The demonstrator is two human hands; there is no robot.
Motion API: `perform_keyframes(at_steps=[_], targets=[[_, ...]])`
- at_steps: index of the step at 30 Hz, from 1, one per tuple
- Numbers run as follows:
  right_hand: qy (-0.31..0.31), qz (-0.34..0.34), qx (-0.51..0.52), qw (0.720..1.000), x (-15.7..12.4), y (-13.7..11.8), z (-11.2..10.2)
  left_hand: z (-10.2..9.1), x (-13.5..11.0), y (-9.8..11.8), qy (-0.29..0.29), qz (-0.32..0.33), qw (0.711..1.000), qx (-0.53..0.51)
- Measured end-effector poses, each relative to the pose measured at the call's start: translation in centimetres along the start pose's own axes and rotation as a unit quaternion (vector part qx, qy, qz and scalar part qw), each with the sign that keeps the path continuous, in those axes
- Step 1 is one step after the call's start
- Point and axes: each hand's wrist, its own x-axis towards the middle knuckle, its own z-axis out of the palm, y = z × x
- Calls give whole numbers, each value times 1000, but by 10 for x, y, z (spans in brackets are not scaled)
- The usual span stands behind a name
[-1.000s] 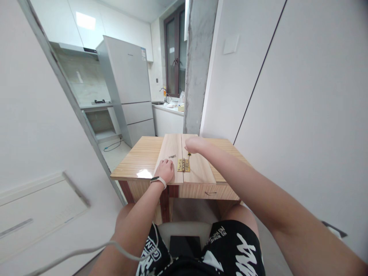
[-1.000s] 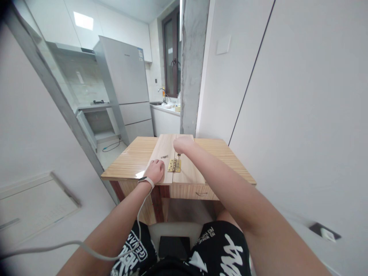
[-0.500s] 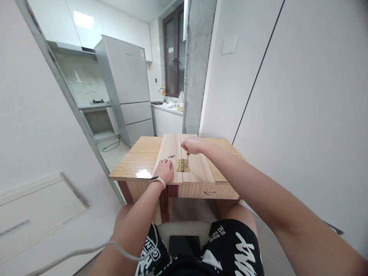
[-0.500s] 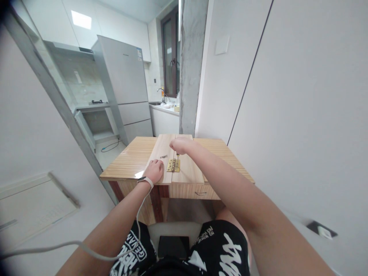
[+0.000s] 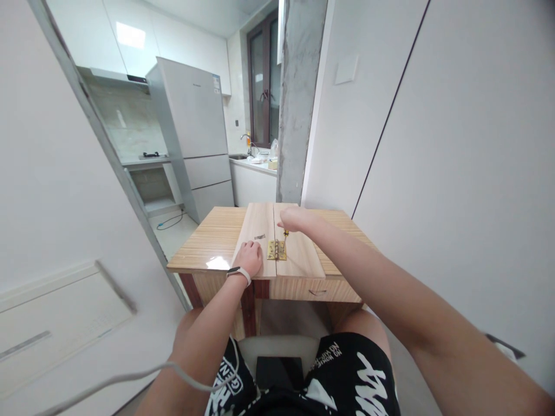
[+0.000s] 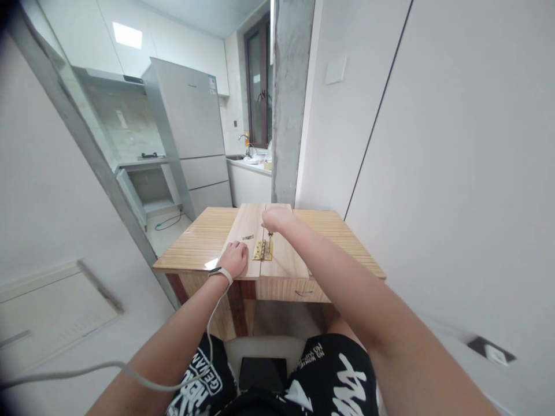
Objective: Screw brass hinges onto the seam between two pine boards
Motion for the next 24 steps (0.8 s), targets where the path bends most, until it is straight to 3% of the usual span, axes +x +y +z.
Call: perform_keyframes(at_steps=[5, 13, 19, 24], targets=[[-8, -19, 6, 1000, 0, 2, -1, 1, 0, -1, 5, 9, 1000, -4], [8, -106, 33, 994, -13, 6, -5, 0, 0, -1, -1, 2, 1000, -7], [30, -36, 37, 998, -15, 1, -3, 1, 0, -2, 5, 9, 1000, -2], [15, -7, -4, 1000, -8, -5, -3, 1, 0, -2, 4, 8, 1000, 1]])
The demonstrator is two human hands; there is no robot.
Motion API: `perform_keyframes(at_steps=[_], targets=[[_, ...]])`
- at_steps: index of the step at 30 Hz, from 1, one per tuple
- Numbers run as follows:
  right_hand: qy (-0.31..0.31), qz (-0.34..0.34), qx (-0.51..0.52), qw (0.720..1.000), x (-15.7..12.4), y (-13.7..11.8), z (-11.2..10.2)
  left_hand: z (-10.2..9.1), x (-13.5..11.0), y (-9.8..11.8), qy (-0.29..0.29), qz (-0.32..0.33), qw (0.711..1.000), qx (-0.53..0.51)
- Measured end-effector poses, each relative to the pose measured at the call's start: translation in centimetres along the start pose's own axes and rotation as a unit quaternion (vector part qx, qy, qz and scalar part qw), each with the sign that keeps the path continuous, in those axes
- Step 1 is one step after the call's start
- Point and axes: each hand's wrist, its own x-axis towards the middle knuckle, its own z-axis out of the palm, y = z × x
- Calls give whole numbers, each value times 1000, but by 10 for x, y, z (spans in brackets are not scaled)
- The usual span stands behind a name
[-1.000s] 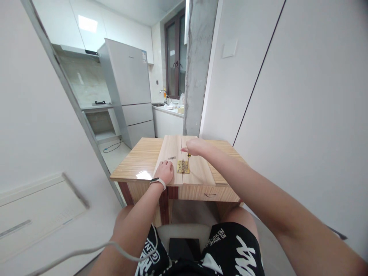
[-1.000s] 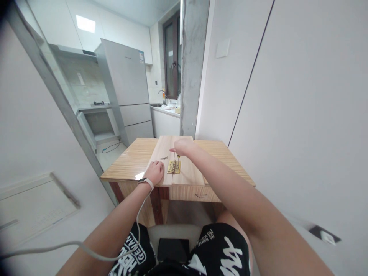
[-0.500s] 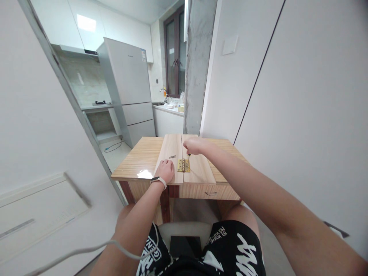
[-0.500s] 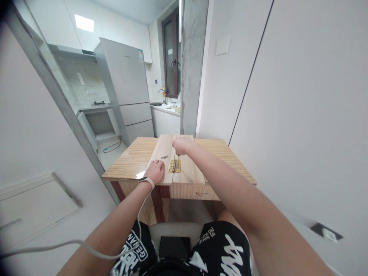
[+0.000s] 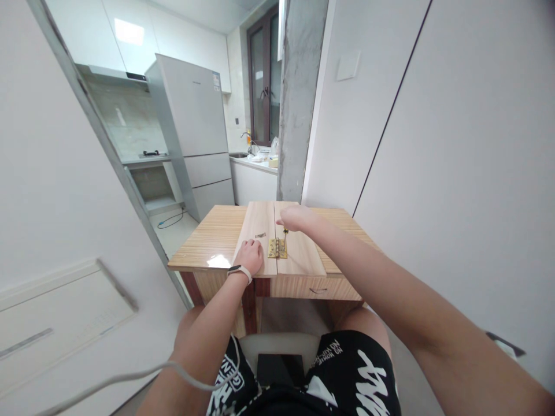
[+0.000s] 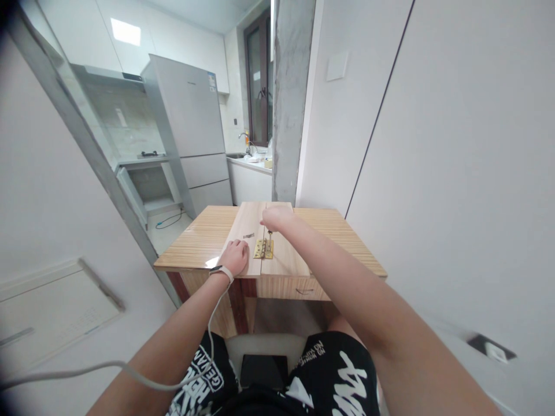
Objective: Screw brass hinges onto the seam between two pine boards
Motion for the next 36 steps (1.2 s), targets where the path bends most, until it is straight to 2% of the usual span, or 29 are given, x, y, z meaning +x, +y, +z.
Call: perform_keyframes(at_steps=[3, 6, 15, 20, 26, 32, 36], targets=[[-18, 5, -5, 1000, 9, -1, 3, 1, 0, 0, -1, -3, 1000, 0], [-11, -11, -3, 1000, 13, 0, 6, 2, 1, -1, 1, -2, 1000, 0], [-22, -92, 22, 995, 1, 9, -2, 4, 1, -2, 8, 3, 1000, 0], [9, -52, 61, 997, 0, 10, 4, 4, 0, -3, 7, 4, 1000, -5], [8, 20, 33, 999, -8, 4, -3, 3, 0, -2, 5, -2, 1000, -6], [-9, 15, 18, 1000, 0, 2, -2, 2, 1, -1, 4, -3, 1000, -9], [-5, -15, 10, 1000, 0, 2, 0, 1, 1, 0, 2, -2, 1000, -10]])
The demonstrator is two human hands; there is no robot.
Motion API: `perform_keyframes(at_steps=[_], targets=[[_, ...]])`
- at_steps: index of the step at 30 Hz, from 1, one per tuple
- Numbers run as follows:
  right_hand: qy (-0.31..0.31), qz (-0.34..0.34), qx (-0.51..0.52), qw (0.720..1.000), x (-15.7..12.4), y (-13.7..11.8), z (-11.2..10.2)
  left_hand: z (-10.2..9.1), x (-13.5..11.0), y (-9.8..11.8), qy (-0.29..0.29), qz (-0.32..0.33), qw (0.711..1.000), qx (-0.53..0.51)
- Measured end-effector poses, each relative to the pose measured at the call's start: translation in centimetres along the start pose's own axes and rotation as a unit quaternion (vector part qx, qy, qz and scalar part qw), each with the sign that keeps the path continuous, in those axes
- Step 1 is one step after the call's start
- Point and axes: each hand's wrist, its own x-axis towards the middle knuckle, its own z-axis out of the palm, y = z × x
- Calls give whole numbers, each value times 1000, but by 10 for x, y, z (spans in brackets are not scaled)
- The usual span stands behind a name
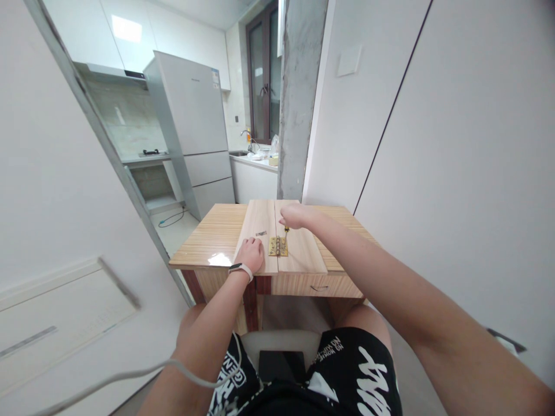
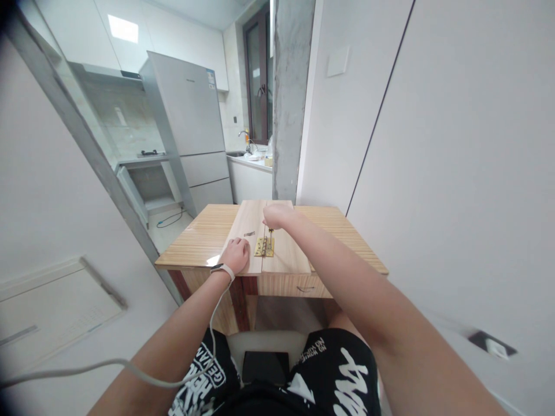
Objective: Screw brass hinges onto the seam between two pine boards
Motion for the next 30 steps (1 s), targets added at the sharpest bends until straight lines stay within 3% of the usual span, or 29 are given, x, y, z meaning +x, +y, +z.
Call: perform_keyframes(at_steps=[8, 12, 18, 25, 30], targets=[[-7, -80, 26, 996, 0, 10, 2, 0, 0, 0, -6, -7, 1000, 7], [16, -59, 63, 996, 2, 12, 8, -1, 0, 0, -9, -7, 1000, -6], [42, 20, 27, 999, -2, 4, 4, -3, -1, 2, -9, -12, 1000, -5], [6, 13, 13, 1000, 1, 2, 1, 1, -1, -1, 3, 4, 1000, 17], [-3, -43, 9, 999, -5, 2, -4, 1, -1, -1, 3, 4, 1000, 15]])
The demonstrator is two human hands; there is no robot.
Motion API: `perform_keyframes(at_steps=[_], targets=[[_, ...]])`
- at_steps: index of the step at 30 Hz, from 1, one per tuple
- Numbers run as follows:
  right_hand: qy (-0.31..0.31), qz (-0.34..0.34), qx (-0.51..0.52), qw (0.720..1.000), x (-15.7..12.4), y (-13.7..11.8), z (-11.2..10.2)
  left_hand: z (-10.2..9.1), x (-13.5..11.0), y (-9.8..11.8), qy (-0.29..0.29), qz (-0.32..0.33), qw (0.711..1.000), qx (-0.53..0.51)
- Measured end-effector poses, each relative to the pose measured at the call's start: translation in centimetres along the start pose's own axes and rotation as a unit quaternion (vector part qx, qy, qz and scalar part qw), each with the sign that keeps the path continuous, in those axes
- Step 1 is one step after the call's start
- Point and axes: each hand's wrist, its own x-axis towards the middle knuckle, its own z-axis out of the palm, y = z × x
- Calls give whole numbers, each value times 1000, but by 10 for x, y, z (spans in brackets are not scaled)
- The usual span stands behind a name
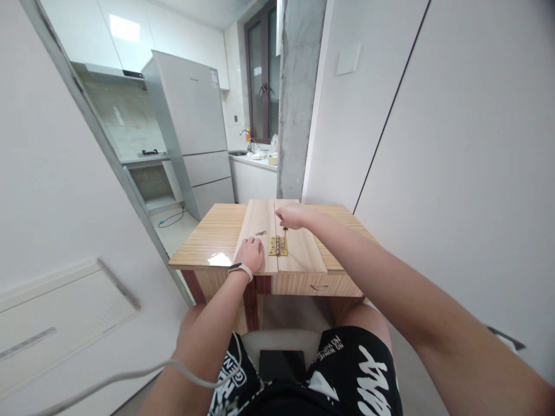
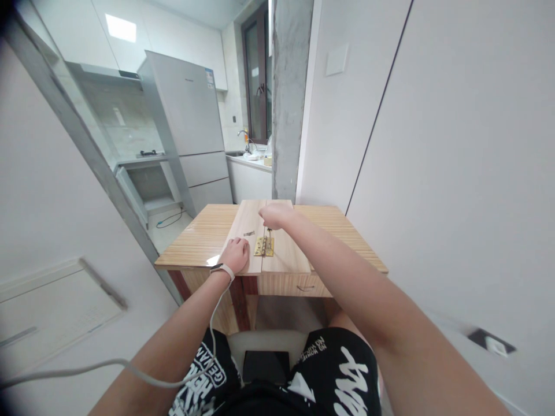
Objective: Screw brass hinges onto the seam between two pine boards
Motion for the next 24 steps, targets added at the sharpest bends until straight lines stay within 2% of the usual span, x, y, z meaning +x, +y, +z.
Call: perform_keyframes(at_steps=[5, 11, 16, 24], targets=[[-12, -32, 15, 999, -4, -1, -3, 0, 0, 0, -6, -5, 1000, -8], [36, 26, 37, 998, 1, 3, 8, -1, 0, 1, -6, -7, 1000, -11], [28, 68, 20, 997, 4, 1, 7, -2, 0, 1, -5, -2, 1000, -9], [25, 26, 0, 999, 5, 2, 8, -2, 0, 2, -7, -9, 1000, -9]])
